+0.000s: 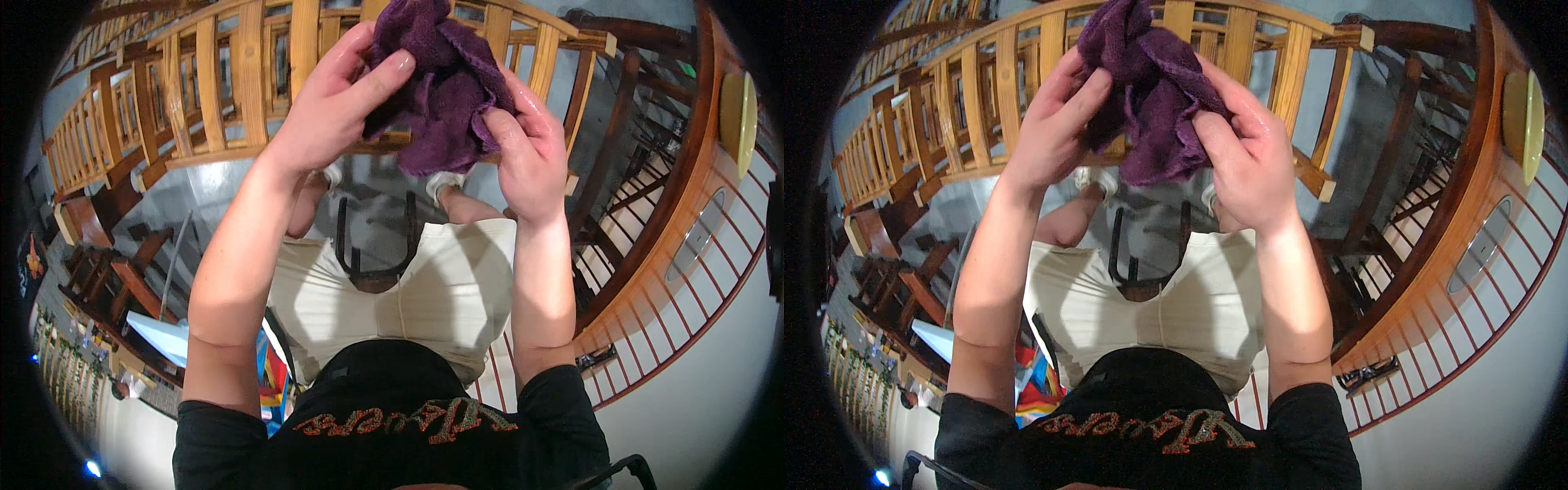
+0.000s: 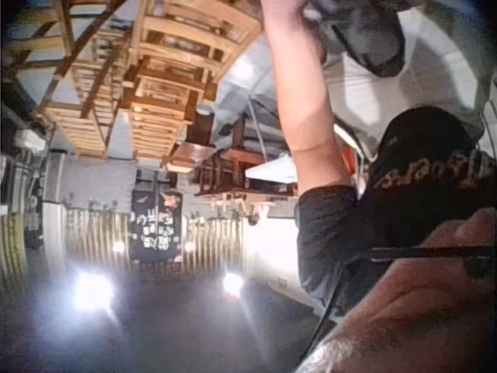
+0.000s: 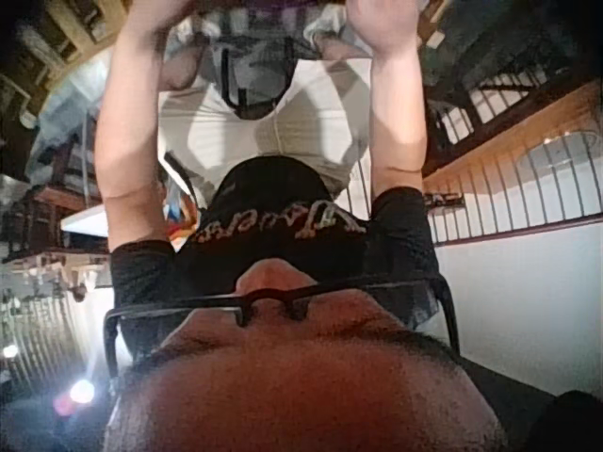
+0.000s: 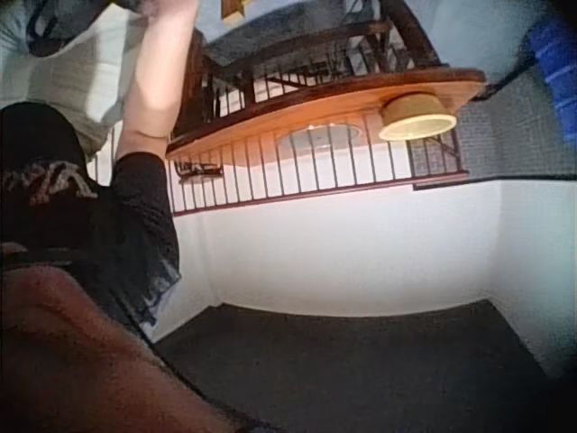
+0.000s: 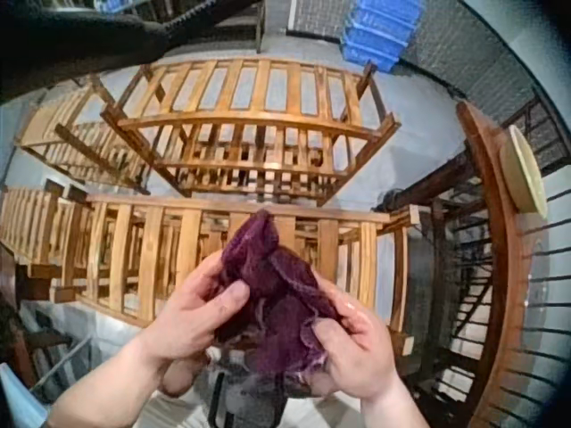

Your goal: The person wipes the slats and frame of a wooden chair with a purple cloth, then dips the cloth in a bowl of water and wrings it out. They continue wiping the chair's seat and legs, moving around the chair to reach different areas.

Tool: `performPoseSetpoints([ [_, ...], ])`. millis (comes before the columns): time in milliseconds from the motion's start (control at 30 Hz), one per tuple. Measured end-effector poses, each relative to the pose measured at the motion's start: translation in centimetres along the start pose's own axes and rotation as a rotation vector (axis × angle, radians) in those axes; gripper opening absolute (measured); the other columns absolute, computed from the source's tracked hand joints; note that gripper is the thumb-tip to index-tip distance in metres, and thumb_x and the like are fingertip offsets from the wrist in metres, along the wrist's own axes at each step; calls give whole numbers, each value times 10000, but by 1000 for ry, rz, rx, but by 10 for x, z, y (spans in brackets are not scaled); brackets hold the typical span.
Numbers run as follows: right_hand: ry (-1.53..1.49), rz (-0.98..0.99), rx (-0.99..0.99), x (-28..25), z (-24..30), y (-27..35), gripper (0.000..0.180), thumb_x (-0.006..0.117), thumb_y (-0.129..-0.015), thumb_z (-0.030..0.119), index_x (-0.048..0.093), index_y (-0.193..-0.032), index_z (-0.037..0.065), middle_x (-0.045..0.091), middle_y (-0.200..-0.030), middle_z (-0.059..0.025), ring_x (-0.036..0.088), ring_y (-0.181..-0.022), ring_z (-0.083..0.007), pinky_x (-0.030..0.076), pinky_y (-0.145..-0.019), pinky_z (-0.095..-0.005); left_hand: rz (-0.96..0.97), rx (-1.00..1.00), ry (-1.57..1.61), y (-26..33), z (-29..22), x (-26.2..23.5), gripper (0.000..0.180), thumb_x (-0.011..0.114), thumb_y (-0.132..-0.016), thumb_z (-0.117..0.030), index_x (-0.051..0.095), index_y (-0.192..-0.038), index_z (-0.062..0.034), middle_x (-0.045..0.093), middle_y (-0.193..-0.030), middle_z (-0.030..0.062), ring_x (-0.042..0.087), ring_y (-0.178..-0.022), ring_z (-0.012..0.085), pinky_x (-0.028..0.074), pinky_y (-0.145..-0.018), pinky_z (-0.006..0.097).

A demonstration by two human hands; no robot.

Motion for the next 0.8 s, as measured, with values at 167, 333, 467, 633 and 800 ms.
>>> performPoseSetpoints([
  [167,-75,7,-37,-7,-17,-10,403,441,-1021,-8,576,-1390,-96,696,-1281,-122,659,-1157,-166,521,-1022,-306,19,68,-112,5,-7,0,458,672,-1032,-147,512,-1440,-11,658,-1322,72,640,-1183,149,522,-1053,329],
  [333,-272,27,-42,7,-26,-5,389,467,-1032,22,589,-1385,-87,700,-1267,-113,657,-1148,-152,515,-1026,-300,-44,164,-29,9,4,-18,387,556,-1081,-109,497,-1451,-12,645,-1347,102,629,-1238,194,526,-1063,359],
  [467,-294,43,-95,13,-28,18,377,480,-1044,63,603,-1368,-88,706,-1261,-118,663,-1142,-164,508,-1029,-308,-63,229,-45,27,6,-18,397,491,-1107,-141,465,-1485,-23,622,-1394,129,633,-1272,245,552,-1061,413],
  [633,-269,-39,-71,10,1,72,365,480,-1041,82,622,-1336,-80,717,-1229,-114,684,-1095,-181,531,-984,-318,-36,239,-7,75,-12,0,385,523,-1109,-221,503,-1448,-41,638,-1355,94,650,-1212,214,556,-1031,386],
  [800,-135,-43,-179,9,28,111,354,490,-1026,69,635,-1317,-70,722,-1184,-88,679,-1034,-149,533,-948,-303,64,197,-4,126,-41,32,395,527,-1109,-272,509,-1456,-84,635,-1356,80,644,-1224,198,560,-1043,384],
])
Point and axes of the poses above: each hand's wrist, its own y-axis away from the middle knuckle, its own x-axis out of the palm, z = x × y, the point moved 2 cm from there along -y, towards the middle knuckle
